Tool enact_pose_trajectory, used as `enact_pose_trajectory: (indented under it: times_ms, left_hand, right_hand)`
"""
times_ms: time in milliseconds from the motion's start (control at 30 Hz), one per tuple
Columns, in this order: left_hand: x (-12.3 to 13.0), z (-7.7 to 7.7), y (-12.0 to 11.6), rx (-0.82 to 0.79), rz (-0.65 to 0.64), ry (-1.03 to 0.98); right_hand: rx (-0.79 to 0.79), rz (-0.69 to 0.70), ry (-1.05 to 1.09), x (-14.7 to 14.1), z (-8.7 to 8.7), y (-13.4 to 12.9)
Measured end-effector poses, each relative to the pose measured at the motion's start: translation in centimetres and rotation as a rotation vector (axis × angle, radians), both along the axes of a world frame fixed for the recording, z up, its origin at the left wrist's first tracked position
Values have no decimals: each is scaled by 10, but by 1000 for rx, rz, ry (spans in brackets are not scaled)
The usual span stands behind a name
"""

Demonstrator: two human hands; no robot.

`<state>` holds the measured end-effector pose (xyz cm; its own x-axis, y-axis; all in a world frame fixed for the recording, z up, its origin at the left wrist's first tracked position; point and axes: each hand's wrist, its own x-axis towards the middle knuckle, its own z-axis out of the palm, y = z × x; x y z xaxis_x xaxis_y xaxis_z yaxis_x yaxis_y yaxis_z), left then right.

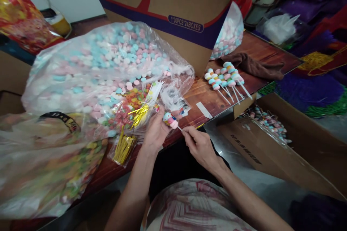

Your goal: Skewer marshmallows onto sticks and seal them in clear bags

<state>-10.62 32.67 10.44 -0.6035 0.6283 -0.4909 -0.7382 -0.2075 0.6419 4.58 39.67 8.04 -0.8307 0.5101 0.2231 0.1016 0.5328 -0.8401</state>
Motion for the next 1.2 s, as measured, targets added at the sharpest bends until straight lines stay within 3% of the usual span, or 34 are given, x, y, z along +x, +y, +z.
enact_pose_trajectory:
  times_ms: [267,500,633,800,1000,1200]
  left_hand:
    - [-2,0,-4,-37,-4,20]
    - [19,-7,0,2,-62,94]
    - [12,-8,-5,24,-119,42]
    - [13,-10,-5,58,-42,43]
    - [39,-9,-1,32,-84,70]
    - [36,-11,-9,-63,-21,293]
  right_hand:
    - [228,73,-39,9,-2,12]
    - [404,30,0,-17,-5,4]
    - [231,24,13,-17,-3,1]
    - [-50,20,-29,-7,0,-6]
    - [-29,-117,94,-30,0,-14]
    - [-137,-152,122,-30,-1,-15]
